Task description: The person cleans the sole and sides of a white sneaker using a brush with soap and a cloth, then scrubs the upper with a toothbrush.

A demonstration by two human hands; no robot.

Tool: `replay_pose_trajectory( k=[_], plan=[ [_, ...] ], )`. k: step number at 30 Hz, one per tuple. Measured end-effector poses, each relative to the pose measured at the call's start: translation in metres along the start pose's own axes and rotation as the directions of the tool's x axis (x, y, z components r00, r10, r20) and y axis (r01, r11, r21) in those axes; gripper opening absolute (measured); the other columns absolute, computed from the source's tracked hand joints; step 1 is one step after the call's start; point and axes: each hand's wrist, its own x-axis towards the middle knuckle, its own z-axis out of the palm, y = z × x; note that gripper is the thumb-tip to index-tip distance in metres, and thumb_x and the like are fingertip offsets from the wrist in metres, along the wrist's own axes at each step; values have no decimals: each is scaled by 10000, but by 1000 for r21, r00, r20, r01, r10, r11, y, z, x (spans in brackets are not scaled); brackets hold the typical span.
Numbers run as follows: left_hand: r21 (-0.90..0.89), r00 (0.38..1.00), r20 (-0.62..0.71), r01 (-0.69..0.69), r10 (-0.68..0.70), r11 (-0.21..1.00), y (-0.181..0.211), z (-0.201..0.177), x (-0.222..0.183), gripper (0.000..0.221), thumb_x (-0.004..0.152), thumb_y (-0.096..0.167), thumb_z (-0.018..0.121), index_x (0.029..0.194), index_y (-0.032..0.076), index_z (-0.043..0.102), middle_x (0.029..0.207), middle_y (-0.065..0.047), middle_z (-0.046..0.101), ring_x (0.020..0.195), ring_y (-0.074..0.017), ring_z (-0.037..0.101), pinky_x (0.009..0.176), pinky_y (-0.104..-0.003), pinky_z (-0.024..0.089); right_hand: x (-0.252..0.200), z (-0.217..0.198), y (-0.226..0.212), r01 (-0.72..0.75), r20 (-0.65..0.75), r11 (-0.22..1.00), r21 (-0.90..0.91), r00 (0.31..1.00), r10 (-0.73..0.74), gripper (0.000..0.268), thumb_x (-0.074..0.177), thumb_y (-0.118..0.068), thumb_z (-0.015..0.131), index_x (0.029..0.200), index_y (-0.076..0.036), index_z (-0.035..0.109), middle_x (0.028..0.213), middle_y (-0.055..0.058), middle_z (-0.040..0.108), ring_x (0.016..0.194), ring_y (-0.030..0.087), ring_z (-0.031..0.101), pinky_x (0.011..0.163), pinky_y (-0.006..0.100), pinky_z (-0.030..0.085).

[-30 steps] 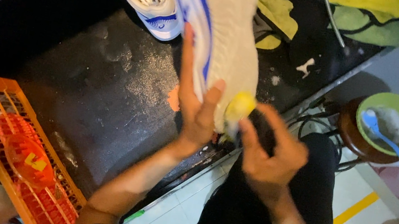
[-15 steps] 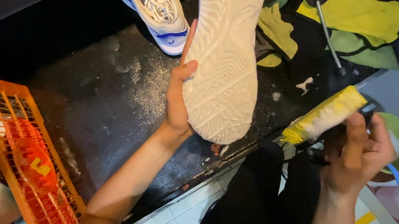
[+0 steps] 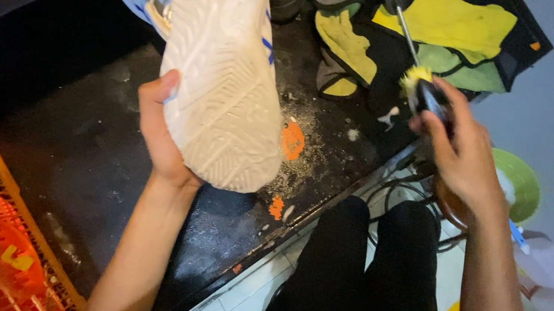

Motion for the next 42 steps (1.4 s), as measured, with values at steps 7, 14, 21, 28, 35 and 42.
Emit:
replay_pose_trajectory(
  k=[7, 14, 21, 28, 35, 42],
  plan=[
    [237, 974, -223, 13, 41, 971, -2, 20, 4, 677, 631, 352, 602, 1247, 77, 537, 1129, -191, 600, 947, -294, 606, 946, -510, 460, 30, 22, 53, 116, 117, 943, -312, 990, -83, 542, 881, -58, 542, 1387, -13, 354, 940, 290, 631, 931, 433, 602, 937, 501, 335],
    [267, 964, -260, 16, 56, 964, -5, 25, 3, 665, 657, 339, 582, 1268, 84, 515, 1136, -171, 585, 956, -268, 588, 935, -508, 449, 22, 47, 82, 352, 224, 863, -363, 932, -286, 428, 869, -21, 509, 1286, 30, 428, 998, 237, 634, 982, 349, 607, 949, 453, 334],
    [332, 959, -279, 55, 43, 942, -9, 25, 3, 684, 656, 374, 561, 1275, 89, 500, 1122, -159, 572, 946, -260, 566, 914, -496, 451, 17, 53, 115, 348, 191, 890, -296, 934, -302, 422, 859, 3, 484, 1264, 8, 366, 1043, 186, 628, 977, 311, 603, 997, 488, 297],
    [373, 963, -269, 84, 22, 924, -19, 19, 4, 680, 664, 397, 559, 1267, 90, 502, 1074, -167, 568, 922, -258, 562, 891, -485, 465, 17, 41, 111, 231, 212, 962, -144, 957, -198, 544, 761, 95, 490, 1272, -37, 358, 1015, 217, 619, 1000, 376, 589, 998, 547, 280],
    [363, 960, -279, 107, -2, 925, -24, 20, 1, 666, 669, 388, 556, 1260, 86, 507, 1072, -158, 567, 920, -256, 560, 880, -469, 473, 13, 41, 107, 277, 234, 949, -148, 942, -239, 469, 775, 115, 472, 1231, 3, 462, 1127, 236, 586, 1113, 389, 530, 1040, 543, 230],
    [367, 962, -274, 113, -9, 923, -25, 25, 0, 623, 679, 389, 558, 1222, 85, 540, 1013, -157, 579, 867, -251, 570, 864, -453, 495, 3, 37, 108, 320, 174, 911, -259, 943, -282, 578, 660, 156, 577, 1207, -10, 490, 1074, 174, 616, 1141, 329, 515, 1078, 552, 162]
  ],
)
